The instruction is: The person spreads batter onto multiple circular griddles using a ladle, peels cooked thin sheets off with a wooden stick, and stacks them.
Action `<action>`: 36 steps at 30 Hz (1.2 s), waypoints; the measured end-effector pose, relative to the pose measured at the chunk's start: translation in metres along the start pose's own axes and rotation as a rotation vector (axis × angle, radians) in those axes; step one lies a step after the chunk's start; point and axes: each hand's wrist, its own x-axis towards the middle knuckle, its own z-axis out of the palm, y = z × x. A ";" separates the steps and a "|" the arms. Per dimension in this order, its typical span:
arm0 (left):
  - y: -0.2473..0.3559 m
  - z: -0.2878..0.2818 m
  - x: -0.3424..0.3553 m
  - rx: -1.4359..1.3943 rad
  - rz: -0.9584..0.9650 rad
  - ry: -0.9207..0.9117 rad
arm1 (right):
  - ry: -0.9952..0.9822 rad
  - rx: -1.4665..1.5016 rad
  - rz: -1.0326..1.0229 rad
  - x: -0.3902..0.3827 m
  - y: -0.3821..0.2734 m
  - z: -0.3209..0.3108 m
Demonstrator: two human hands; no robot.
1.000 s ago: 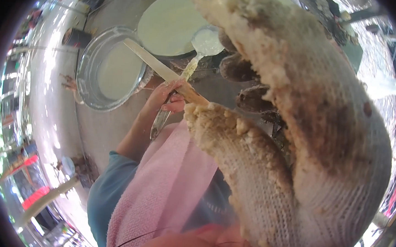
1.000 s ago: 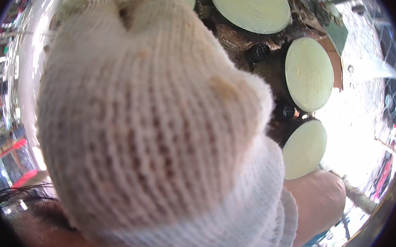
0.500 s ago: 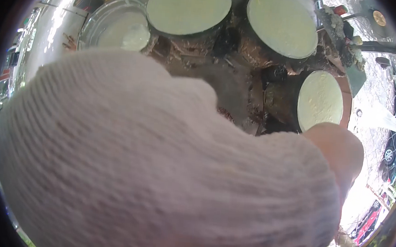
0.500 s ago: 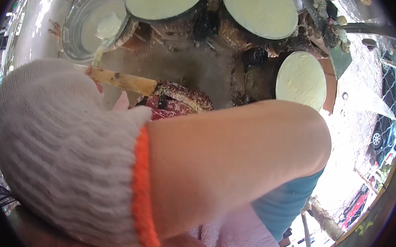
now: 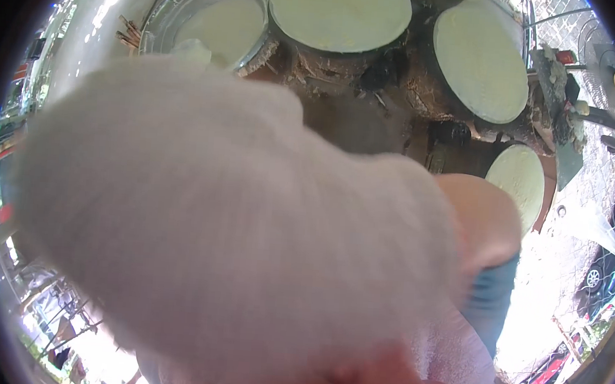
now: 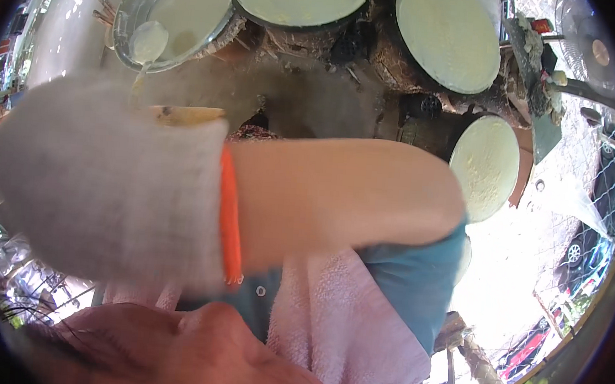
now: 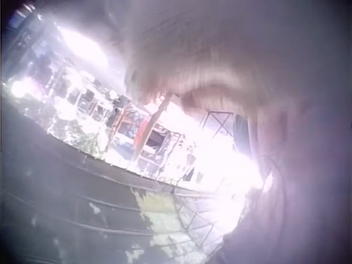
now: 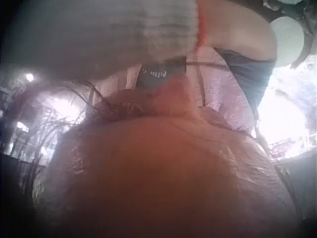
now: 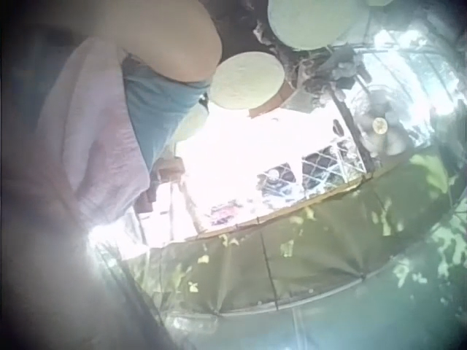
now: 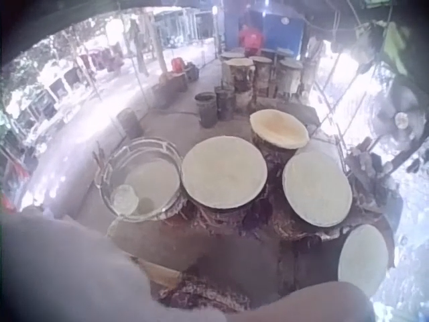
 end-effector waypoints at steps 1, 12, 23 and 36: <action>0.003 -0.011 0.004 0.006 0.022 0.024 | -0.007 -0.010 -0.019 0.020 0.004 0.017; 0.071 0.033 0.151 0.048 -0.055 -0.278 | -0.075 -0.094 0.690 0.128 0.133 0.157; 0.091 0.015 0.281 -0.032 -0.117 -0.356 | 1.245 0.364 1.348 -0.125 0.227 0.157; 0.082 0.114 0.279 -0.572 -0.185 -0.501 | 1.145 -0.356 2.179 -0.404 0.162 0.158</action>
